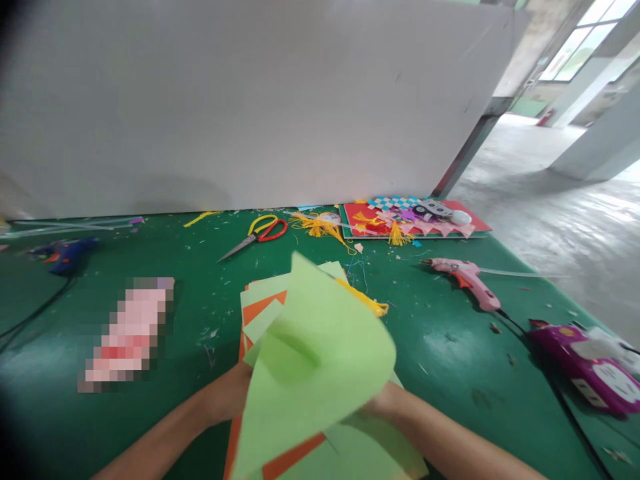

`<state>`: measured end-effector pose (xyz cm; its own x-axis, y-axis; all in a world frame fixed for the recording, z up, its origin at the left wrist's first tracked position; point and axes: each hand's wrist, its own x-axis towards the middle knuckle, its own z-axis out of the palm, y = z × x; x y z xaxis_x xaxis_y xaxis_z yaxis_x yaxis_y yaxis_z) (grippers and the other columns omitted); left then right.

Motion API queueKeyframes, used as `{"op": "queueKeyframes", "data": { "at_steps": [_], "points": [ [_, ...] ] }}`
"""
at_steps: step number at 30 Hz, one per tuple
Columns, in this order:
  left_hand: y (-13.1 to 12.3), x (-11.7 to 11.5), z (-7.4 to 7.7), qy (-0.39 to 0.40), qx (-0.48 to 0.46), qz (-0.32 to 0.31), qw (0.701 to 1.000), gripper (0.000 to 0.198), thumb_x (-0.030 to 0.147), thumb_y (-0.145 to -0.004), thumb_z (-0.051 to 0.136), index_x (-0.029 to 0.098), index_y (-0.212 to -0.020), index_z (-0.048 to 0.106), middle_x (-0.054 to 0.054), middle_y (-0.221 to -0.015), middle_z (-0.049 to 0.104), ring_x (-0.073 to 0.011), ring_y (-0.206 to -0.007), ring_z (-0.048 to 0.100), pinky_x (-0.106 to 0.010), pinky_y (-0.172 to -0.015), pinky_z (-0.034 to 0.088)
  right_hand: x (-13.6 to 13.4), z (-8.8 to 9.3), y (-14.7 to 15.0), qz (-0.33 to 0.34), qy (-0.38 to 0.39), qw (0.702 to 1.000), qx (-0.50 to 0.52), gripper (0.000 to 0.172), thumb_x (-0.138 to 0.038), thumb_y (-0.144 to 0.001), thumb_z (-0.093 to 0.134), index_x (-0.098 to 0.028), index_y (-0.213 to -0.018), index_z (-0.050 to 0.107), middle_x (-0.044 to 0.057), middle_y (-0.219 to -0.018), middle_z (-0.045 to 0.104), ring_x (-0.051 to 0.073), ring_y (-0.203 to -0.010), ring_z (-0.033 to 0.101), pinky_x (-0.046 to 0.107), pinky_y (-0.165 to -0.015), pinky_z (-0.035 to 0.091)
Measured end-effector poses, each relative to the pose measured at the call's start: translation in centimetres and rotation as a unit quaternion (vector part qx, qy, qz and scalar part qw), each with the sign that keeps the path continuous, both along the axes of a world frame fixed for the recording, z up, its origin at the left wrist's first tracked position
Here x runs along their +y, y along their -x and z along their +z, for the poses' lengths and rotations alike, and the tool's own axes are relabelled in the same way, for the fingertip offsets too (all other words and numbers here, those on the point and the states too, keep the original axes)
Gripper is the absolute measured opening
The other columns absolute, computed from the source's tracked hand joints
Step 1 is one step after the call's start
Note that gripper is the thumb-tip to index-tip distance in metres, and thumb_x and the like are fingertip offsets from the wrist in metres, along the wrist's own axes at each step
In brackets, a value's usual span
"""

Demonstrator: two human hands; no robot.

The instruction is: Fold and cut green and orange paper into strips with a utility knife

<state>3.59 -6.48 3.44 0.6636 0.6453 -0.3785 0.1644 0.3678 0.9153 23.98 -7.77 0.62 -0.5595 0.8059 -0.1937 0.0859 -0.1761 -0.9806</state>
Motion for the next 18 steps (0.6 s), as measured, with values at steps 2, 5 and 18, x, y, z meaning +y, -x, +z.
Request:
{"op": "queueKeyframes", "data": {
  "at_steps": [2,5,18],
  "points": [
    [0.0,0.1,-0.3,-0.011,-0.006,-0.025,1.000,0.027,0.039,-0.083,0.056,0.016,-0.082,0.069,-0.003,-0.074,0.067,-0.0152,-0.070,0.060,-0.024,-0.065,0.046,0.1,0.6,0.5,0.024,0.054,0.998,0.017,0.049,-0.055,-0.082,0.056,-0.018,-0.050,0.051,0.000,-0.048,0.052,0.016,-0.058,0.060,0.028,-0.058,0.047],
    [0.0,0.2,-0.5,-0.032,0.003,-0.040,0.999,0.031,0.041,-0.086,0.053,0.015,-0.083,0.069,-0.003,-0.075,0.065,-0.0132,-0.067,0.058,-0.022,-0.064,0.045,0.4,1.5,1.0,0.020,0.088,0.995,0.034,0.047,-0.050,-0.082,0.058,-0.017,-0.051,0.048,-0.003,-0.044,0.046,0.011,-0.048,0.052,0.024,-0.051,0.041],
    [0.5,0.5,-0.9,-0.024,-0.023,-0.057,0.998,0.031,0.039,-0.089,0.048,0.016,-0.097,0.066,-0.002,-0.077,0.065,-0.0128,-0.064,0.056,-0.024,-0.066,0.046,1.6,1.7,0.0,-0.010,0.052,0.998,0.037,0.039,-0.043,-0.082,0.061,-0.015,-0.056,0.056,-0.002,-0.043,0.050,0.009,-0.040,0.045,0.023,-0.045,0.031]
  ]
}}
